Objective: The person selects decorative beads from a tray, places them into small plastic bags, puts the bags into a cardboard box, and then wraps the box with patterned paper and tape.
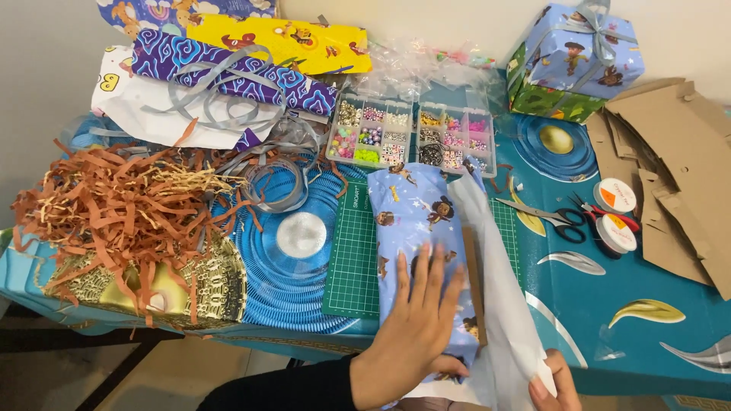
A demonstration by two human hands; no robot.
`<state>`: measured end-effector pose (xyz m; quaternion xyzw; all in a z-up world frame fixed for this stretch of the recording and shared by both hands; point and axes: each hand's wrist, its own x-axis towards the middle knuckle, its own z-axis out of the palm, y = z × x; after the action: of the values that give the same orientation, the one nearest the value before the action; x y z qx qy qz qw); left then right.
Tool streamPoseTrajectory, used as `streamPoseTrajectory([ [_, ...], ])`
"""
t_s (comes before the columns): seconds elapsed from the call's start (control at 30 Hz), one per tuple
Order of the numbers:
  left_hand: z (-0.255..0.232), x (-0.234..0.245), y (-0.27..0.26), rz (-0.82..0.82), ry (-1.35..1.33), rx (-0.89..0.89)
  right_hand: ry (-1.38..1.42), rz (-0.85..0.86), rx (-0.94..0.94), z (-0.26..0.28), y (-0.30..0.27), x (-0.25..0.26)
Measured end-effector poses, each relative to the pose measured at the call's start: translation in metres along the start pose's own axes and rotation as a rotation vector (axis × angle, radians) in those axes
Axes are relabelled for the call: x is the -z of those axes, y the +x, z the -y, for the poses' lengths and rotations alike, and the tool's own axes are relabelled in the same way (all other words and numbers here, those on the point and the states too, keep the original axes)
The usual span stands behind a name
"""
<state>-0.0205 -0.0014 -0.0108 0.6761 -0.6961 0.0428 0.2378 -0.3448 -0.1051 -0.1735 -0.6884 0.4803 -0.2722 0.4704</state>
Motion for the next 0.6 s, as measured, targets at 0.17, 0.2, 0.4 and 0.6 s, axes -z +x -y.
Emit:
streamPoseTrajectory([
  [0.17,-0.01,-0.016,0.001,0.001,0.251,0.078,0.27,0.048,-0.054,0.05,-0.008,-0.015],
  [0.2,-0.014,-0.018,0.004,0.025,0.272,0.073,0.284,0.047,-0.071,0.073,-0.011,-0.022],
  [0.4,-0.015,-0.017,0.005,0.067,-0.005,-0.037,0.356,0.167,0.017,0.159,-0.01,-0.054],
  [0.6,0.013,0.011,0.015,0.051,-1.184,0.288,0.066,0.185,0.372,0.226,-0.015,-0.075],
])
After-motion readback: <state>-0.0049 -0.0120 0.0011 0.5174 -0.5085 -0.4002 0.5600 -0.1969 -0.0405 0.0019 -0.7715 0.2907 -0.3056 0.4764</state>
